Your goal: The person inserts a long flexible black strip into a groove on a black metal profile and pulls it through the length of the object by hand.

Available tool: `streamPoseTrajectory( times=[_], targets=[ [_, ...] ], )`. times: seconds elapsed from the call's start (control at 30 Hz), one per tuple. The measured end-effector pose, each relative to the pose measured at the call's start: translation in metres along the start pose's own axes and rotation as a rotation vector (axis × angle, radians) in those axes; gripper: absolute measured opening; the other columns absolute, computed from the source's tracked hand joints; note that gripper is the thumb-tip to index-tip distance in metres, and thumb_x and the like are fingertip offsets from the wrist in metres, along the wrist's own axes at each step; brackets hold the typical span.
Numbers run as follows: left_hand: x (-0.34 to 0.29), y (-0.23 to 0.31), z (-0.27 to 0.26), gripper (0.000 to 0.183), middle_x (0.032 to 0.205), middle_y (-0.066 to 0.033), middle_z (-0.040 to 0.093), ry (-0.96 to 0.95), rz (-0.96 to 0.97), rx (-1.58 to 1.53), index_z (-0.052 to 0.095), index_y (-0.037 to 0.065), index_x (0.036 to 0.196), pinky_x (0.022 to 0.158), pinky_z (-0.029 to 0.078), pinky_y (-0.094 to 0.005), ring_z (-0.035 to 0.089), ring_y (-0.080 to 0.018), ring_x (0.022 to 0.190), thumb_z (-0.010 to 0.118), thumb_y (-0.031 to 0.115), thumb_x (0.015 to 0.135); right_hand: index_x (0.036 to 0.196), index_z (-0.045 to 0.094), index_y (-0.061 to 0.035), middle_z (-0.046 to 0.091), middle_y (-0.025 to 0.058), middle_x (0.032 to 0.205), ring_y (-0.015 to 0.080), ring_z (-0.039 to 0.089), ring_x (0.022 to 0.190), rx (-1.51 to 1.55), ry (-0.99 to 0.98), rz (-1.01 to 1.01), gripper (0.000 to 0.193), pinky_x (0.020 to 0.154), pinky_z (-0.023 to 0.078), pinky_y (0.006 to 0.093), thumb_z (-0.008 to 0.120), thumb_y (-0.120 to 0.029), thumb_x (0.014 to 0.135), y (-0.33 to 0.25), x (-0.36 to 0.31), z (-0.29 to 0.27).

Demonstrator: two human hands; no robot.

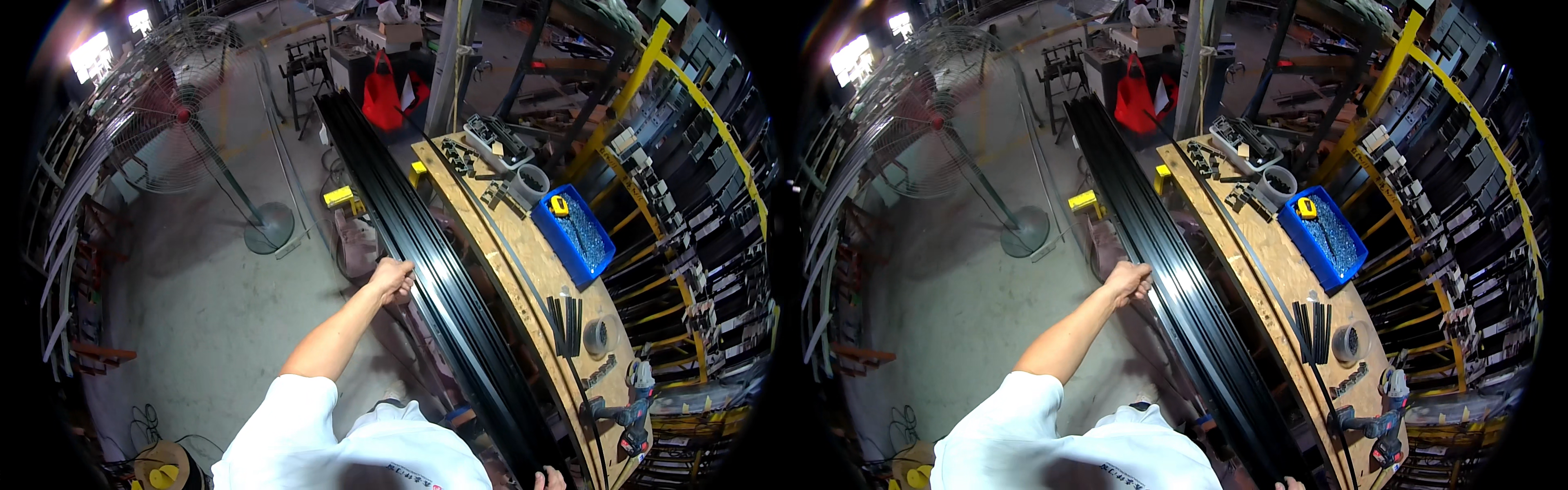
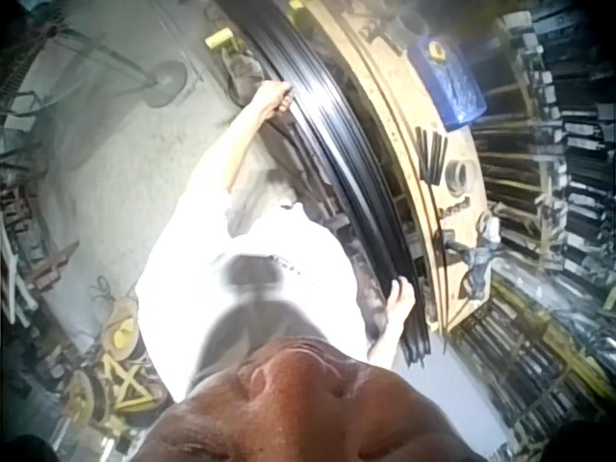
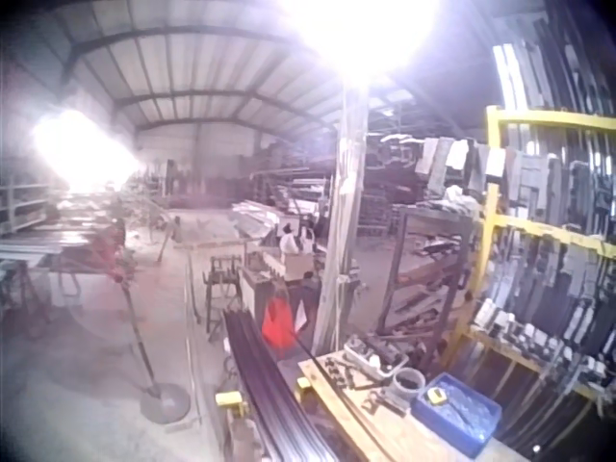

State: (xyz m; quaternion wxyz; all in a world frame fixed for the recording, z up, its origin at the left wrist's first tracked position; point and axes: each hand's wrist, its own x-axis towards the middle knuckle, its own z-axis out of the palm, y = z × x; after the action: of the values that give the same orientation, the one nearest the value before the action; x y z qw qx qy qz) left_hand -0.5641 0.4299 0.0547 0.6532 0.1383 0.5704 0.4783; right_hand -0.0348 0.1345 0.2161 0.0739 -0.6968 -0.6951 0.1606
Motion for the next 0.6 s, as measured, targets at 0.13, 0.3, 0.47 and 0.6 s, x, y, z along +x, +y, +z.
streamPoseTrajectory(
  times=[0.13, 0.3, 0.47, 0.6],
  targets=[
    [-0.02, 0.013, 0.004, 0.05, 0.066, -0.0182, 0.068, 0.4, 0.135, 0.657, 0.07, -0.009, 0.081, 0.064, 0.055, -0.0396, 0.071, -0.0283, 0.064, 0.069, 0.041, 0.08, 0.107, 0.068, 0.0026, 0.069, 0.0247, 0.101, 0.0437, 0.066, 0.094, 0.007, 0.033, 0.03, 0.029, 0.084, 0.053, 0.046, 0.063, -0.024, 0.097, 0.022, -0.001, 0.015],
    [-0.008, 0.002, 0.006, 0.047, 0.06, -0.0112, 0.06, 0.485, 0.236, 0.622, 0.065, -0.006, 0.073, 0.042, 0.042, -0.0366, 0.055, -0.0199, 0.046, 0.07, 0.039, 0.082, 0.106, 0.068, 0.0028, 0.069, 0.0242, 0.1, 0.0434, 0.066, 0.094, 0.037, 0.013, -0.045, 0.029, 0.084, 0.054, 0.0455, 0.064, -0.024, 0.096, 0.035, 0.003, 0.028],
    [-0.005, -0.003, 0.008, 0.042, 0.068, -0.01, 0.062, 0.342, 0.063, 0.348, 0.067, -0.003, 0.078, 0.043, 0.043, -0.0319, 0.057, -0.017, 0.052, 0.074, 0.039, 0.082, 0.103, 0.07, 0.0024, 0.07, 0.0228, 0.102, 0.041, 0.067, 0.094, 0.06, -0.011, -0.068, 0.028, 0.085, 0.054, 0.0451, 0.068, -0.024, 0.094, 0.04, 0.003, 0.039],
    [0.017, -0.019, -0.006, 0.04, 0.071, -0.0085, 0.061, 0.377, 0.046, 0.296, 0.066, -0.002, 0.078, 0.044, 0.047, -0.0296, 0.058, -0.0156, 0.056, 0.076, 0.037, 0.082, 0.105, 0.069, 0.0023, 0.069, 0.0232, 0.1, 0.0411, 0.067, 0.094, 0.073, -0.06, -0.066, 0.029, 0.084, 0.054, 0.0448, 0.069, -0.024, 0.093, 0.048, 0.004, 0.049]
  ],
)
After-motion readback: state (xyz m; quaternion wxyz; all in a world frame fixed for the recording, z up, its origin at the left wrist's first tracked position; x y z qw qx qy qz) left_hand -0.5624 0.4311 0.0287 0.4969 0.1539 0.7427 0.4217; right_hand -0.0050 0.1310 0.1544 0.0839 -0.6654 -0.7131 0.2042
